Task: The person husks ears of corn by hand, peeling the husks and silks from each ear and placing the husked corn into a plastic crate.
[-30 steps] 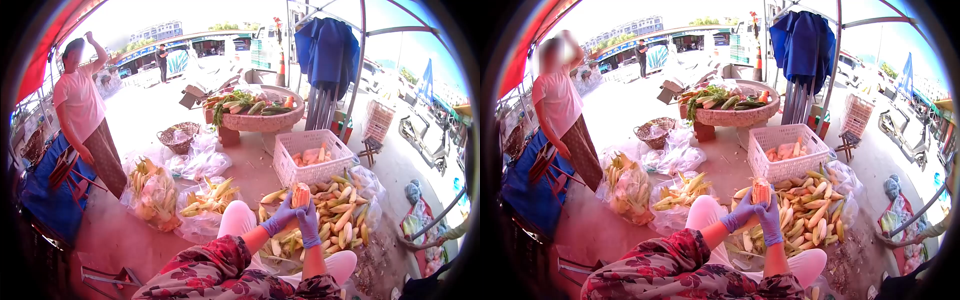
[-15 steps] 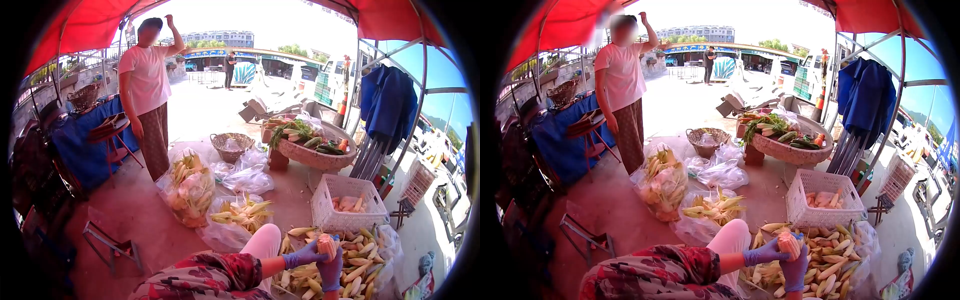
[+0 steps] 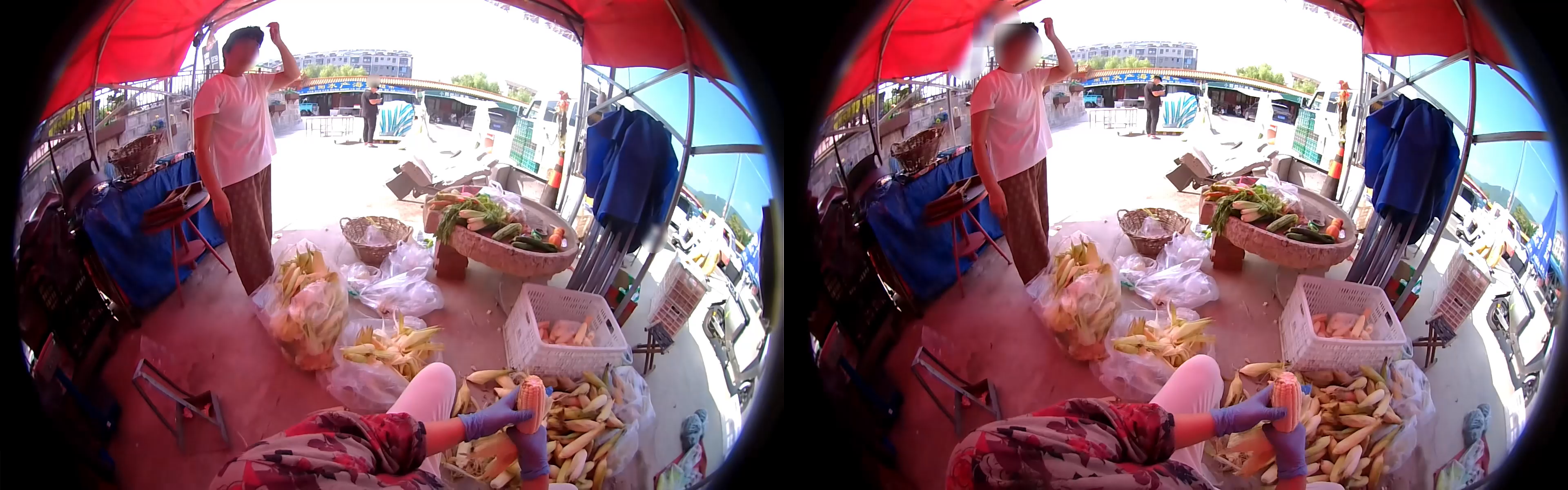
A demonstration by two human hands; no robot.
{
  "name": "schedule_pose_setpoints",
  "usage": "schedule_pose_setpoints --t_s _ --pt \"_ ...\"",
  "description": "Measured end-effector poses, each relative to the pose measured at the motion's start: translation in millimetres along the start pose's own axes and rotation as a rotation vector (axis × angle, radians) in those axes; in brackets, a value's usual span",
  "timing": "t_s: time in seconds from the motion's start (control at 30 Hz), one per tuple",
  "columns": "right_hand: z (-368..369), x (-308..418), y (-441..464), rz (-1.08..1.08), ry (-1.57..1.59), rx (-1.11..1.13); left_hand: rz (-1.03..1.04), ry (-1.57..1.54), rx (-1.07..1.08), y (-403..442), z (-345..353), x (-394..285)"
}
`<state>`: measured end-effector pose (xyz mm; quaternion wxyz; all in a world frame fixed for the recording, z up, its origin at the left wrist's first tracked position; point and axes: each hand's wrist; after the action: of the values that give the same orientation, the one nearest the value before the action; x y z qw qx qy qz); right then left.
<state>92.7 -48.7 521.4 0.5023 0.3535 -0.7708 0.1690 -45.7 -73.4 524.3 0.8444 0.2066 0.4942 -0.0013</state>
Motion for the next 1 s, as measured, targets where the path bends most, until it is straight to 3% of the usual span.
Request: schedule_pose_setpoints --t_s 0.07,0.13,0.17,0.2,0.23,0.3,0.33,0.37,0.43,0.47,0.57,0.6,0.7,0.77,0.9,1.0 --pt "12.8 7.1 10.6 0.018 -0.036 -0.151 0.011 -0.042 -0.141 11.5 -3.4 11.8" --pt "27.6 2.1 18.2 -0.023 -0.070 -0.320 0.087 0.292 -0.370 21.1 8.7 17.9" --pt "33.9 -2.7 16.4 -0.066 -0.093 -0.412 0.180 0.260 -0.532 19.8 22.8 12.5" --pt "40.1 5.3 14.6 -0.038 -0.057 -0.450 0.134 0.332 -0.584 17.3 29.0 -0.9" --pt "44.9 -8.0 16.8 -0.123 -0.150 -0.492 0.151 0.225 -0.542 16.0 26.3 -2.1" --pt "46.3 1.0 6.7 -0.095 -0.152 -0.425 0.106 0.299 -0.497 14.8 14.1 1.6" --pt "44.5 -12.5 -0.8 -0.086 -0.530 -0.317 -0.109 0.460 -0.352 18.0 -1.5 -5.5" --pt "45.6 -24.3 -14.8 -0.057 -0.632 -0.171 -0.312 0.612 -0.182 16.5 -17.6 -8.7" --pt "43.7 -38.3 -37.7 -0.049 -0.818 0.121 -0.504 0.589 0.067 0.5 -32.1 4.7" --pt "41.3 -37.5 -44.0 -0.093 -0.778 0.099 -0.520 0.420 0.096 -10.5 -31.7 0.3" --pt "15.3 -38.2 -47.0 -0.049 -0.236 -0.101 -0.715 -0.150 0.116 -39.7 -46.3 21.5" --pt "-0.1 -46.7 -49.7 -0.003 -0.055 -0.197 -0.736 -0.054 0.158 -44.1 -53.3 29.1" --pt "-41.3 -33.1 -38.4 0.054 0.373 -0.520 -0.585 -0.169 0.192 -55.4 -66.3 22.9" --pt "-60.8 -14.4 -29.9 -0.002 0.564 -0.642 -0.487 -0.572 0.106 -60.4 -79.8 -2.4" --pt "-81.7 32.4 14.3 -0.226 0.826 -0.601 -0.284 -0.879 0.137 -68.0 -110.9 -40.0" --pt "-70.7 81.4 75.7 -0.398 0.803 -0.659 -0.258 -0.845 -0.006 -77.7 -112.4 -62.9"
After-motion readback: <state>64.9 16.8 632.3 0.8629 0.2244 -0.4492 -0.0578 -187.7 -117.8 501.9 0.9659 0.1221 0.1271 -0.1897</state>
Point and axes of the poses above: each hand's wrist, its own y-axis towards the middle knuckle, its own z-axis out of the palm, x = y × z, and after that the axes turned 10 degrees about x, right-handed
